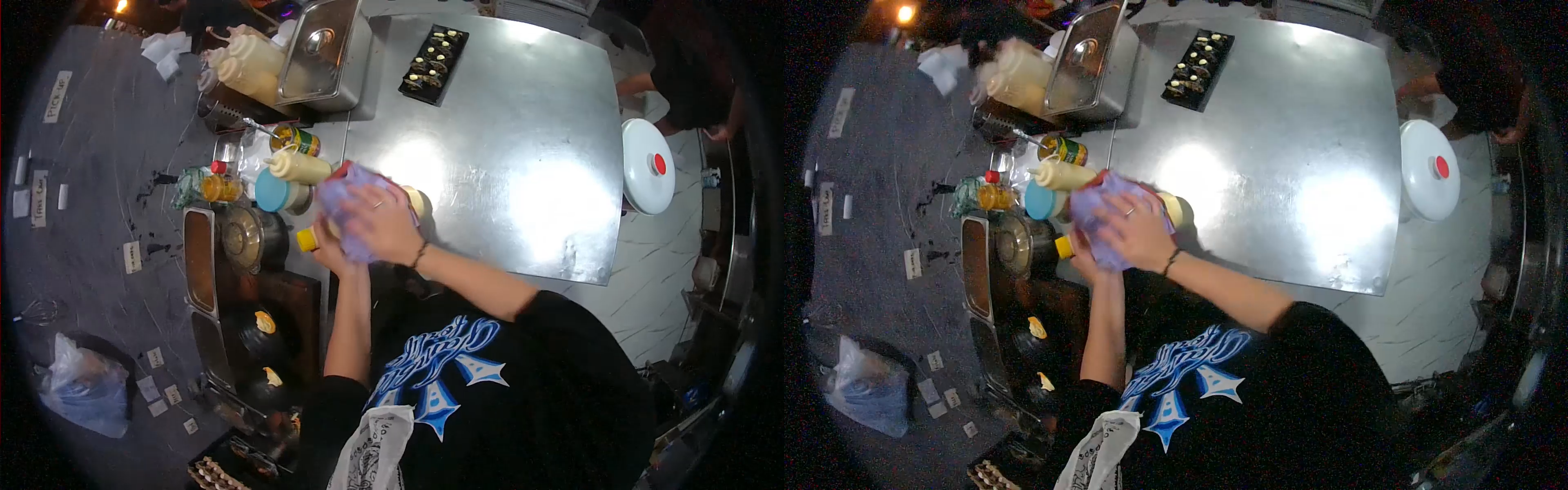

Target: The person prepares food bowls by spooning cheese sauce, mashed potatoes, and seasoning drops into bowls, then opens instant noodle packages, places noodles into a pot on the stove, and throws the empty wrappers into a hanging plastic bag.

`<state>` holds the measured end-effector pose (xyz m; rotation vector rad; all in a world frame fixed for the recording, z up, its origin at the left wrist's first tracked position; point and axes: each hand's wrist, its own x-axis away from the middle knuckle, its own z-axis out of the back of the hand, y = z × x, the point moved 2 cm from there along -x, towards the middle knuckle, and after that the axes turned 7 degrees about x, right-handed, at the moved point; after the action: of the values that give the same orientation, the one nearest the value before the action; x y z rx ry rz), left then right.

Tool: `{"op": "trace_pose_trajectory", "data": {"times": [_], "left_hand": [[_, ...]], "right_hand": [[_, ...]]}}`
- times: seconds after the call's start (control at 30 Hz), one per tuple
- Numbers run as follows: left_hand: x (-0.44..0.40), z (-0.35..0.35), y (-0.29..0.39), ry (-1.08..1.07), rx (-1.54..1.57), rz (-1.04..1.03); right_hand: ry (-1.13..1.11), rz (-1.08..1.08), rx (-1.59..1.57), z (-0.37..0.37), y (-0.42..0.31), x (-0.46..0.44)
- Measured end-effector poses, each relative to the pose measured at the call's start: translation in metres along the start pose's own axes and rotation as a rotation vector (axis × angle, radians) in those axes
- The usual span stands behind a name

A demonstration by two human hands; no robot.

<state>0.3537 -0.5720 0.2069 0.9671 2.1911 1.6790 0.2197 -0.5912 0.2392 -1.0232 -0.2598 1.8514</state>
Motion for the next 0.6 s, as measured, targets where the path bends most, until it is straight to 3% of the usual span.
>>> {"op": "trace_pose_trajectory", "data": {"times": [0.03, 0.07, 0.13, 0.17, 0.33, 0.43, 0.6], "left_hand": [[0.011, -0.008, 0.006, 0.028, 0.172, 0.199], [0.007, 0.000, 0.002, 0.028, 0.182, 0.192], [-0.008, 0.022, -0.016, -0.183, 0.461, 0.362], [-0.010, 0.029, -0.020, -0.198, 0.460, 0.446], [-0.001, 0.044, -0.032, -0.084, 0.500, 0.486], [0.000, 0.040, -0.030, 0.188, 0.392, 0.396], [0.006, 0.021, -0.021, 0.071, 0.343, 0.222]], "right_hand": [[-0.003, 0.013, 0.003, -0.002, -0.002, 0.003], [-0.035, 0.024, 0.006, -0.009, -0.004, 0.005], [-0.068, 0.052, -0.004, -0.022, -0.006, 0.002], [-0.118, 0.048, 0.019, -0.026, -0.005, 0.007], [-0.164, 0.053, 0.118, -0.032, 0.007, 0.011], [-0.204, 0.012, 0.048, -0.021, 0.027, 0.000], [-0.140, -0.093, -0.069, 0.006, 0.078, 0.016]]}}
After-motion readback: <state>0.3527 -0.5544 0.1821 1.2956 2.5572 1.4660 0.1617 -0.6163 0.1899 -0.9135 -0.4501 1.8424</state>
